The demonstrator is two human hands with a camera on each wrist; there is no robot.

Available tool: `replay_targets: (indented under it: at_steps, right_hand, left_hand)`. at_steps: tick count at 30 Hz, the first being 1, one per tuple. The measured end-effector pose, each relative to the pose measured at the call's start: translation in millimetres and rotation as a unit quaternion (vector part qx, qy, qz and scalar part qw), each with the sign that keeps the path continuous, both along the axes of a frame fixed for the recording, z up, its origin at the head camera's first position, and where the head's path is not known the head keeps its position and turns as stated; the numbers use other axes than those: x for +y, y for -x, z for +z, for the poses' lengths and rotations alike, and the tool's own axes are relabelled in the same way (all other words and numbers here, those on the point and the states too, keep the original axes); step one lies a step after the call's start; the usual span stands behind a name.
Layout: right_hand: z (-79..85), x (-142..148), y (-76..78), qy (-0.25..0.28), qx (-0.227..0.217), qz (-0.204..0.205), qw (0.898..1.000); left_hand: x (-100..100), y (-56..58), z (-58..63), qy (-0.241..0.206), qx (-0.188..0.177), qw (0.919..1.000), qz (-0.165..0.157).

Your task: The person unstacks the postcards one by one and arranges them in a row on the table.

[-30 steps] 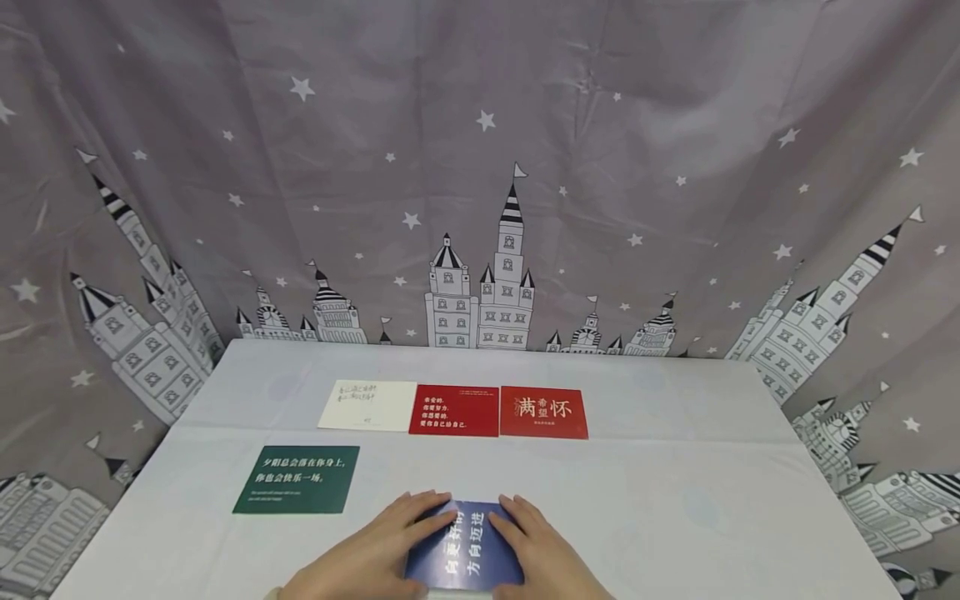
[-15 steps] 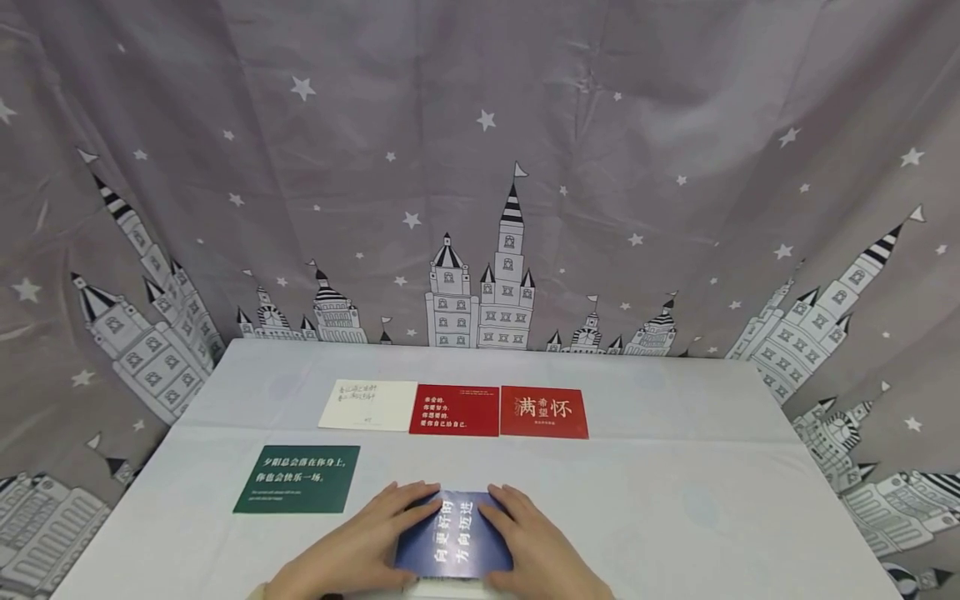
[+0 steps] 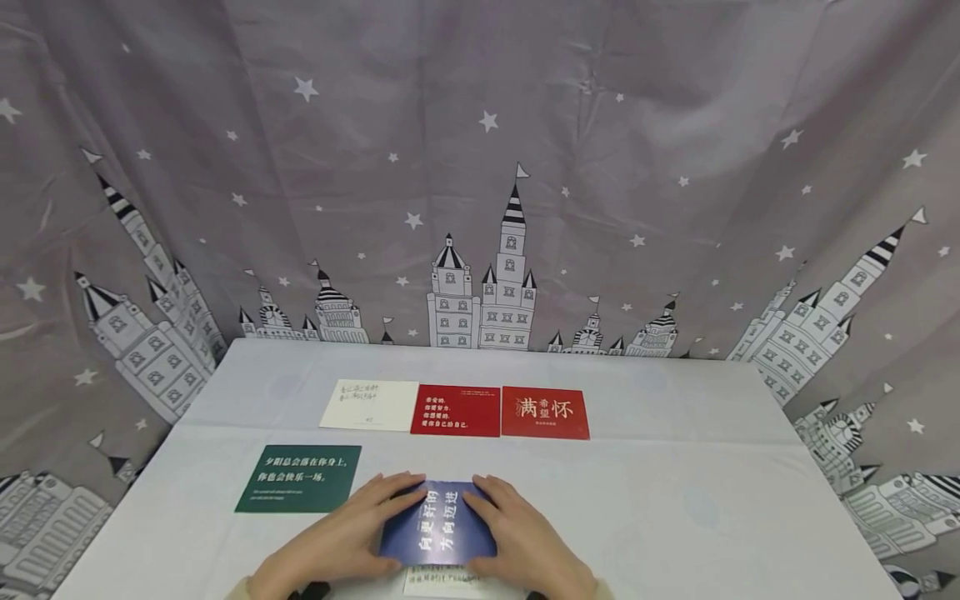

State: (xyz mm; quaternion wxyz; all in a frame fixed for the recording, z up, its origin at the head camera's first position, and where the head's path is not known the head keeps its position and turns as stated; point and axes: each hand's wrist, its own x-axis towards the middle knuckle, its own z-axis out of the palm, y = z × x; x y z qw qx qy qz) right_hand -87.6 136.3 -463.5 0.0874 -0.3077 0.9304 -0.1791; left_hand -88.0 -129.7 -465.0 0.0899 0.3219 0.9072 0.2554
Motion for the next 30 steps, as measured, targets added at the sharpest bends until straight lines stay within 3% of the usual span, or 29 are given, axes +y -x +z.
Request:
replay_targets:
  at_steps: [17,30]
  right_hand:
    - [-0.1,-23,19.6,0.018,0.042,0.029,0.999]
    - [-1.1,-41,36.2,-0.002,0.055,0.034,0.998]
  left_hand:
    - [-25,13.6,-2.8,-0.013,0.029,0.9995,0.008]
    - [-39,27.4,-4.2,-0.011,0.017,0.9996,0.017]
